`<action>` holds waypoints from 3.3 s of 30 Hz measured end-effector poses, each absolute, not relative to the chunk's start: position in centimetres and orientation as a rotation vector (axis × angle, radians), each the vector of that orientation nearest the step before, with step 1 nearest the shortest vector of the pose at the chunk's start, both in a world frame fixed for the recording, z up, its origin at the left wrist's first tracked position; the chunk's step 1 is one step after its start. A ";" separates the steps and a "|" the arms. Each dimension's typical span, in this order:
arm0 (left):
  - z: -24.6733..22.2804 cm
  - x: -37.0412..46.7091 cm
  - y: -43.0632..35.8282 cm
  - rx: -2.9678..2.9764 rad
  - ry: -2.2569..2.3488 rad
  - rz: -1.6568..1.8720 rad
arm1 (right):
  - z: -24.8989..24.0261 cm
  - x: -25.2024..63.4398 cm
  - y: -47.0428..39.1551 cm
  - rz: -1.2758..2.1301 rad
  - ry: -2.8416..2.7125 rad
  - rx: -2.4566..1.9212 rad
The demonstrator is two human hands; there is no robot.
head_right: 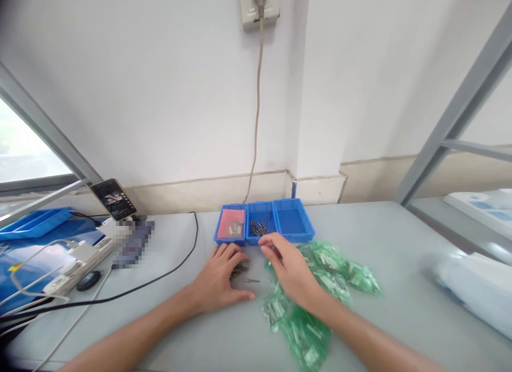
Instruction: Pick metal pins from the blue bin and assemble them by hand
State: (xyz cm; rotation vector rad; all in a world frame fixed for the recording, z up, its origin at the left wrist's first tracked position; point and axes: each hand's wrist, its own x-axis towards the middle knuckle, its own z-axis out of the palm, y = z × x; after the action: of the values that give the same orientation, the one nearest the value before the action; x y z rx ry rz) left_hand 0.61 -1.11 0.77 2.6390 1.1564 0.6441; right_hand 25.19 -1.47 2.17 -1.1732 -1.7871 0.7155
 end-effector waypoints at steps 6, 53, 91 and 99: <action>1.0 0.7 -1.2 2.626 1.121 0.634 | 1.9 25.2 -1.2 0.693 -1.779 -1.181; 0.4 0.2 -0.6 2.651 0.997 0.636 | 2.9 25.8 -0.1 1.186 -1.261 -1.124; 0.6 0.3 -0.5 2.632 0.999 0.632 | 2.3 25.5 -0.2 1.321 -1.263 -1.014; 0.6 0.3 -0.5 2.649 1.007 0.623 | 3.3 25.6 -0.6 1.658 -0.931 -0.772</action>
State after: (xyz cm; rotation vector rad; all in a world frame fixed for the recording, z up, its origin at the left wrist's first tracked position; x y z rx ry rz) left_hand 0.35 -0.53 0.55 2.6488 1.0070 0.6227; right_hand 25.61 -0.60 3.35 -0.7720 -0.9306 1.6582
